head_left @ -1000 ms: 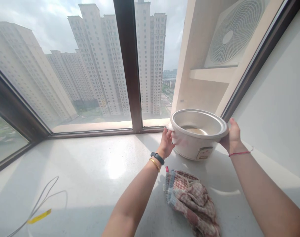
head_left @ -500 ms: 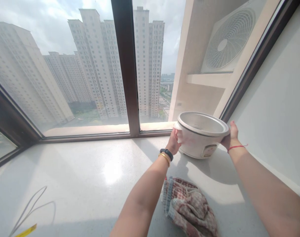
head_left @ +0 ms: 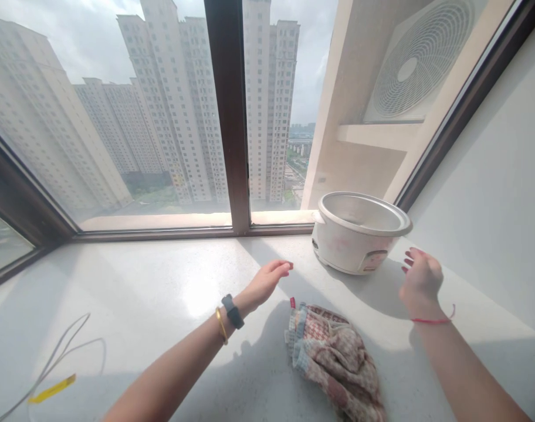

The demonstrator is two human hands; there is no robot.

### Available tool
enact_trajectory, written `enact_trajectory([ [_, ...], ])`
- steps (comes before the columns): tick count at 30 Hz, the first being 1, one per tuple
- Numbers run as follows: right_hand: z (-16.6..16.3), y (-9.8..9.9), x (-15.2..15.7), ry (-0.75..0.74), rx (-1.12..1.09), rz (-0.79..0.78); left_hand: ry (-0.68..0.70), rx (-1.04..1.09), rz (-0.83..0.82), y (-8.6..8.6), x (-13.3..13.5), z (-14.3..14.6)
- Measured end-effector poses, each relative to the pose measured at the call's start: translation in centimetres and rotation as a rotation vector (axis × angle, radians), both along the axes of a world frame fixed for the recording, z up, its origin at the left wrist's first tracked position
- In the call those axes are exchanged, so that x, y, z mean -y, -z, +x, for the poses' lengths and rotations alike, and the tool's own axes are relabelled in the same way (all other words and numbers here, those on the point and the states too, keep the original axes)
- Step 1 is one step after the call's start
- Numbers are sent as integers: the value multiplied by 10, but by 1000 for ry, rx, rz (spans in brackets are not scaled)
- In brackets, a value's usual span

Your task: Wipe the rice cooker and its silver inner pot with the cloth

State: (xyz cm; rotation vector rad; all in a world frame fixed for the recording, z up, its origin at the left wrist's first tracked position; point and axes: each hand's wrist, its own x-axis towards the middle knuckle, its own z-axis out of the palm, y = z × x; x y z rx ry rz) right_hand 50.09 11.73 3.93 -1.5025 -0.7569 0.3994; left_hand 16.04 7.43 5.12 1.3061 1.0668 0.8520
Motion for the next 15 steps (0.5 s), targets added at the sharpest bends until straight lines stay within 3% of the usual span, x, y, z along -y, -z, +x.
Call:
enact_trajectory([
  [3, -31, 34, 69, -337, 40, -133, 32, -205, -40, 14, 65, -53],
  [4, -39, 42, 91, -521, 181, -170, 63, -330, -34, 18, 85, -63],
  [6, -53, 52, 126, -749, 434, -141, 83, -498, -24, 27, 118, -70],
  [8, -61, 54, 146, -833, 644, -98, 43, -544, -60, 36, 141, -59],
  [11, -68, 51, 153, -764, 842, -102, -4, -347, -297, 52, 156, -17],
  [13, -73, 47, 147, -770, 887, -139, 8, -194, -400, 61, 155, 16],
  [15, -79, 43, 138, -874, 846, -191, -7, -102, -366, 67, 148, 42],
])
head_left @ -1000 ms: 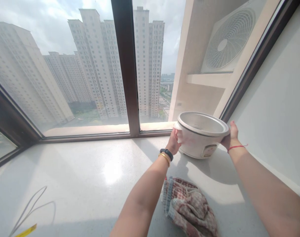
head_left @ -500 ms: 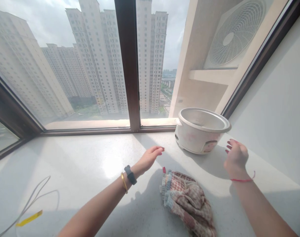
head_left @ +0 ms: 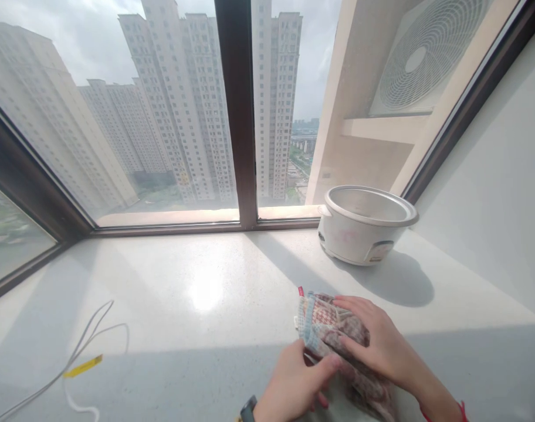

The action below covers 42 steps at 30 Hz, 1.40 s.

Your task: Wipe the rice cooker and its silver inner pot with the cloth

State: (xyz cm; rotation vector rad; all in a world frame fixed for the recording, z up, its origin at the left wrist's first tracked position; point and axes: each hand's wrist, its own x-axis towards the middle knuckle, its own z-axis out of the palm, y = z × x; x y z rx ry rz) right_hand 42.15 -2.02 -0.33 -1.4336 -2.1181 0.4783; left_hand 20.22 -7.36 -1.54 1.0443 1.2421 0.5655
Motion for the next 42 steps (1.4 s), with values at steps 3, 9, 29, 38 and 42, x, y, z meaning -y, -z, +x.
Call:
enact_trajectory([
  [3, -12, -8, -20, -135, -89, -240, -102, -29, 215, -6, -17, 9],
  [9, -42, -27, -69, -415, -427, -535, -40, 170, 563, -65, -65, -60],
  [29, -136, -192, -228, -310, -831, -30, -359, -22, 824, -213, -207, -171],
  [38, -122, -145, -161, -141, -501, 247, -245, -221, 917, -170, -157, -176],
  [42, -107, -56, -74, -281, -215, 267, -2, -461, 784, -98, -78, -174],
])
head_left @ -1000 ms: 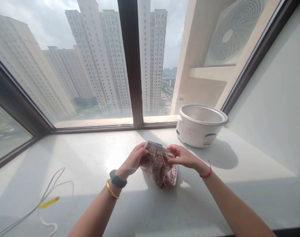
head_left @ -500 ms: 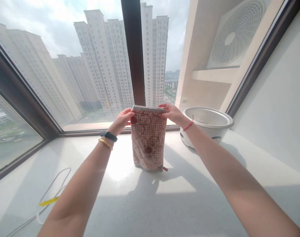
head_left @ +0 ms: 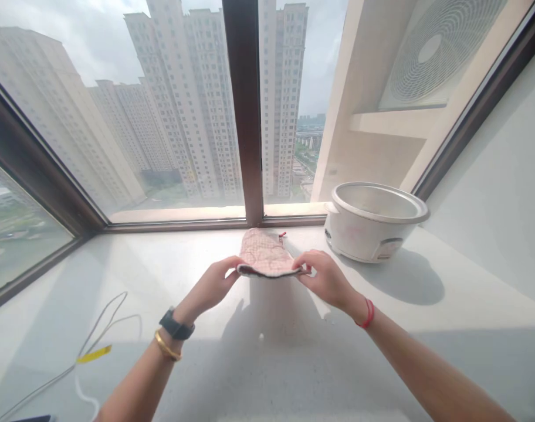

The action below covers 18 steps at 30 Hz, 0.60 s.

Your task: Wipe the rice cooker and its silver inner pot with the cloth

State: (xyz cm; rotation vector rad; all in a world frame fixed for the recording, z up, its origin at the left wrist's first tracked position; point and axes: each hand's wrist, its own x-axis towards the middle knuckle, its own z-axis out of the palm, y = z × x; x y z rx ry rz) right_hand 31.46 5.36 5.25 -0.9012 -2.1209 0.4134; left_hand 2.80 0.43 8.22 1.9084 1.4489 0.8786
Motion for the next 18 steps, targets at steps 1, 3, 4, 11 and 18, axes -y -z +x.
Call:
enact_trajectory([
  [1, 4, 19, 24, -49, 73, 20, 33, -56, -76, 16, 21, 0],
  [3, 11, 47, 68, -153, 218, 74, 80, -153, -196, 40, 59, 1],
  [4, 15, 54, 85, -209, 267, 64, 112, -183, -250, 47, 74, 1],
  [11, 16, 29, 53, -130, 140, -423, 47, -69, -277, 33, 49, 1],
  [18, -31, 36, -86, 141, 157, -531, -224, -207, -229, 56, -79, 4],
])
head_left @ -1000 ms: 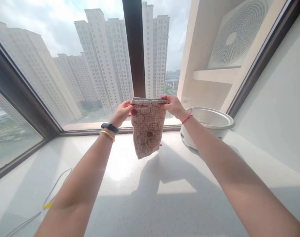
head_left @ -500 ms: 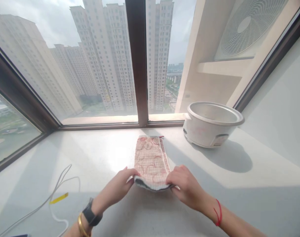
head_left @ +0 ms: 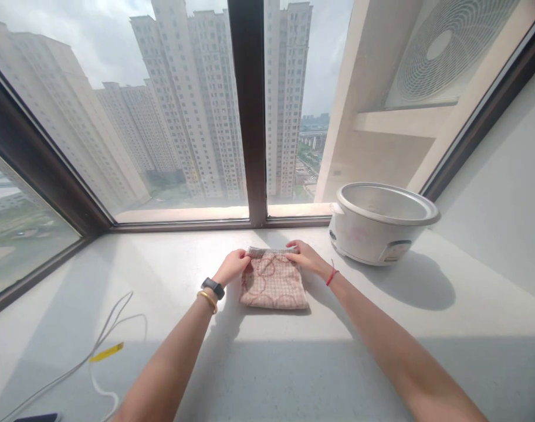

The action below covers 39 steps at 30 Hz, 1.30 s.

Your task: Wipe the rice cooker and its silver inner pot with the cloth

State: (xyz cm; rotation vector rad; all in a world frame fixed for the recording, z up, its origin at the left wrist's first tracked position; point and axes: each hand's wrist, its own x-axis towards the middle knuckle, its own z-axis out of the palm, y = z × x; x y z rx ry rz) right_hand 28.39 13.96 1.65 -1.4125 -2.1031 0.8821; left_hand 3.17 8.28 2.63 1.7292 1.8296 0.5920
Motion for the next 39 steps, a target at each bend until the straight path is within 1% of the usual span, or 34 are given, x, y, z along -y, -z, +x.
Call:
enact_trajectory([
  [1, -5, 3, -4, 24, 38, 25, -38, -42, 21, 4, -4, 2],
  [3, -13, 7, 3, 84, 119, 102, -86, -120, 95, 10, -1, 9],
  [4, -18, 9, 12, 112, 149, 148, -80, -148, 140, 12, 4, 12],
  [5, -22, 11, 23, 114, 175, 195, -45, -164, 182, 14, 12, 15],
  [6, -27, 14, 36, 79, 201, 239, 23, -178, 210, 16, 20, 18],
  [7, -31, 17, 49, 10, 228, 268, 114, -199, 215, 17, 29, 21],
  [9, -38, 24, 74, -178, 297, 259, 293, -279, 149, 21, 46, 26],
  [10, -39, 27, 85, -262, 332, 230, 350, -327, 92, 23, 54, 29],
  [11, -38, 31, 94, -324, 357, 195, 380, -368, 35, 26, 61, 33],
  [13, -29, 36, 109, -377, 378, 137, 379, -394, -51, 29, 76, 42],
  [15, -12, 38, 120, -398, 383, 119, 377, -352, -91, 29, 91, 55],
  [17, 11, 40, 131, -400, 373, 128, 411, -263, -131, 22, 106, 69],
  [19, 39, 43, 143, -402, 353, 176, 462, -151, -177, 10, 120, 78],
  [21, 72, 50, 153, -386, 349, 239, 493, -79, -195, -4, 133, 79],
  [23, 112, 61, 161, -304, 383, 287, 468, -79, -168, -13, 146, 71],
  [24, 134, 68, 164, -222, 403, 314, 433, -95, -142, -14, 152, 63],
  [25, 157, 76, 167, -130, 428, 335, 378, -113, -113, -11, 159, 53],
  [26, 180, 85, 168, -41, 456, 350, 311, -132, -81, -5, 166, 42],
  [27, 203, 94, 168, 52, 478, 369, 233, -150, -47, 6, 172, 30],
  [29, 246, 111, 166, 236, 503, 430, 59, -213, 58, 34, 186, 2],
  [31, 280, 124, 161, 326, 506, 454, -103, -338, 214, 68, 201, -29],
  [32, 293, 129, 158, 345, 504, 456, -163, -397, 264, 84, 208, -44],
  [34, 308, 135, 150, 358, 498, 459, -204, -441, 292, 110, 221, -74],
  [35, 312, 136, 146, 356, 495, 462, -206, -435, 286, 119, 227, -88],
  [37, 316, 137, 137, 355, 480, 468, -195, -394, 292, 131, 235, -108],
  [39, 319, 136, 128, 352, 451, 460, -195, -340, 317, 138, 239, -120],
])
